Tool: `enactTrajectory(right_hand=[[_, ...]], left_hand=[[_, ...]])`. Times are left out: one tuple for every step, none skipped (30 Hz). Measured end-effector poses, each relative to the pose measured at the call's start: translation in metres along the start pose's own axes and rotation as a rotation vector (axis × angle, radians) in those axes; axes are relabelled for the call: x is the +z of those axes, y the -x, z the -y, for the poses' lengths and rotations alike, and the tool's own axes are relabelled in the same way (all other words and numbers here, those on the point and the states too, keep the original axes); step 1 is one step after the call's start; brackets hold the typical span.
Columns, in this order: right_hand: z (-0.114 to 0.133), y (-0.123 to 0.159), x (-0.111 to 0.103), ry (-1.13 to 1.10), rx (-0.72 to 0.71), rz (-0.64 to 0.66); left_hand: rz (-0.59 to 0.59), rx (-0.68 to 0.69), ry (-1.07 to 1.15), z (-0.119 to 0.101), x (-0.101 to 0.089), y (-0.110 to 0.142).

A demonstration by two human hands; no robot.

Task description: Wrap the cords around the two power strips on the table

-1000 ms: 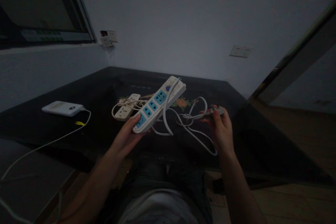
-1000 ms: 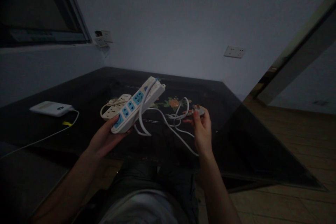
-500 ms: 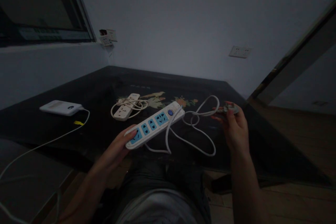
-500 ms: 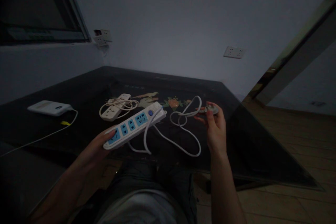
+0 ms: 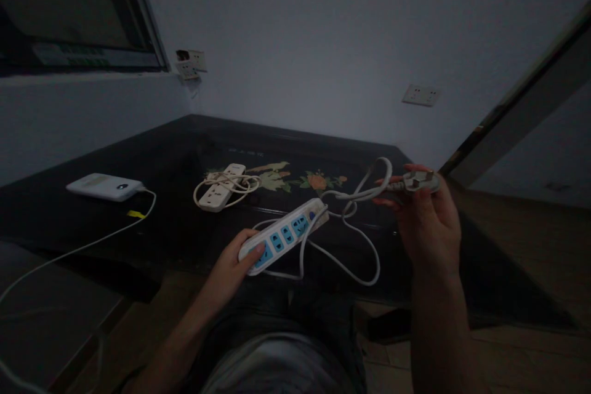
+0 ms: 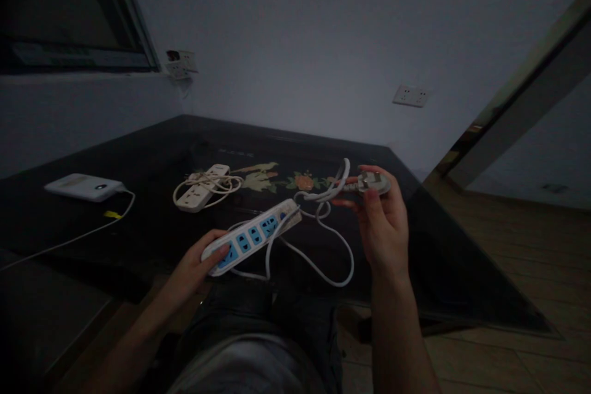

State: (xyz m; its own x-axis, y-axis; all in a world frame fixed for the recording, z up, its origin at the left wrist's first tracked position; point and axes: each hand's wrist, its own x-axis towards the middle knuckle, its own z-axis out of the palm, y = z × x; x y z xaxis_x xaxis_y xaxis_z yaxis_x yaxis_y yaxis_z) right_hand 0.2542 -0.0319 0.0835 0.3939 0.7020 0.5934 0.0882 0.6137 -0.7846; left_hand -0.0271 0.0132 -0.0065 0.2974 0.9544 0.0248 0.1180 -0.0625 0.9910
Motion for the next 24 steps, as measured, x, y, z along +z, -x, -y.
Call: enactTrajectory(right_hand=[[0.003,-0.001,0.003,0.003,-0.002,0.008],[0.004,-0.002,0.007,0.007,0.001,0.018],[0.006,-0.002,0.011,0.012,0.005,0.032],[0.007,-0.002,0.015,0.016,0.011,0.046],[0.008,-0.002,0.019,0.019,0.020,0.061],[0.009,-0.001,0.022,0.022,0.028,0.073],[0.010,0.001,0.025,0.024,0.036,0.082],[0.010,0.002,0.027,0.026,0.042,0.087],[0.010,0.003,0.029,0.026,0.047,0.088],[0.010,0.004,0.030,0.024,0.052,0.087],[0.009,0.005,0.031,0.018,0.057,0.082],[0.008,0.005,0.031,0.007,0.062,0.072],[0.007,0.005,0.031,-0.007,0.067,0.057],[0.006,0.005,0.031,-0.024,0.071,0.043],[0.005,0.006,0.032,-0.038,0.075,0.034],[0.005,0.007,0.032,-0.045,0.083,0.035],[0.004,0.010,0.033,-0.046,0.093,0.047],[0.004,0.013,0.035,-0.042,0.108,0.067],[0.005,0.016,0.037,-0.036,0.125,0.090],[0.006,0.020,0.039,-0.034,0.143,0.108],[0.006,0.025,0.041,-0.036,0.156,0.123],[0.007,0.029,0.043,-0.041,0.164,0.133],[0.008,0.033,0.044,-0.046,0.165,0.137],[0.008,0.038,0.044,-0.049,0.161,0.137]], left_hand=[[0.008,0.002,-0.003,0.000,0.001,0.001],[0.017,0.005,-0.004,0.000,0.002,0.002],[0.020,0.011,-0.007,0.001,0.004,0.003],[0.020,0.019,-0.015,0.001,0.006,0.003],[0.015,0.028,-0.026,0.002,0.008,0.004],[0.005,0.038,-0.039,0.002,0.010,0.004],[-0.011,0.048,-0.049,0.003,0.012,0.005],[-0.029,0.060,-0.056,0.004,0.013,0.005],[-0.047,0.074,-0.057,0.005,0.014,0.006],[-0.059,0.089,-0.056,0.006,0.015,0.007],[-0.067,0.101,-0.055,0.007,0.015,0.008],[-0.069,0.108,-0.054,0.007,0.016,0.009],[-0.069,0.108,-0.052,0.008,0.016,0.009],[-0.070,0.106,-0.050,0.009,0.017,0.010],[-0.073,0.103,-0.049,0.009,0.018,0.010],[-0.082,0.103,-0.049,0.010,0.019,0.009],[-0.092,0.105,-0.047,0.010,0.020,0.008],[-0.102,0.111,-0.043,0.011,0.022,0.007],[-0.115,0.118,-0.034,0.011,0.024,0.005],[-0.128,0.121,-0.021,0.012,0.027,0.003],[-0.140,0.121,-0.001,0.012,0.029,0.001],[-0.153,0.118,0.025,0.012,0.031,-0.002],[-0.164,0.114,0.052,0.013,0.033,-0.005],[-0.176,0.111,0.076,0.013,0.034,-0.008]])
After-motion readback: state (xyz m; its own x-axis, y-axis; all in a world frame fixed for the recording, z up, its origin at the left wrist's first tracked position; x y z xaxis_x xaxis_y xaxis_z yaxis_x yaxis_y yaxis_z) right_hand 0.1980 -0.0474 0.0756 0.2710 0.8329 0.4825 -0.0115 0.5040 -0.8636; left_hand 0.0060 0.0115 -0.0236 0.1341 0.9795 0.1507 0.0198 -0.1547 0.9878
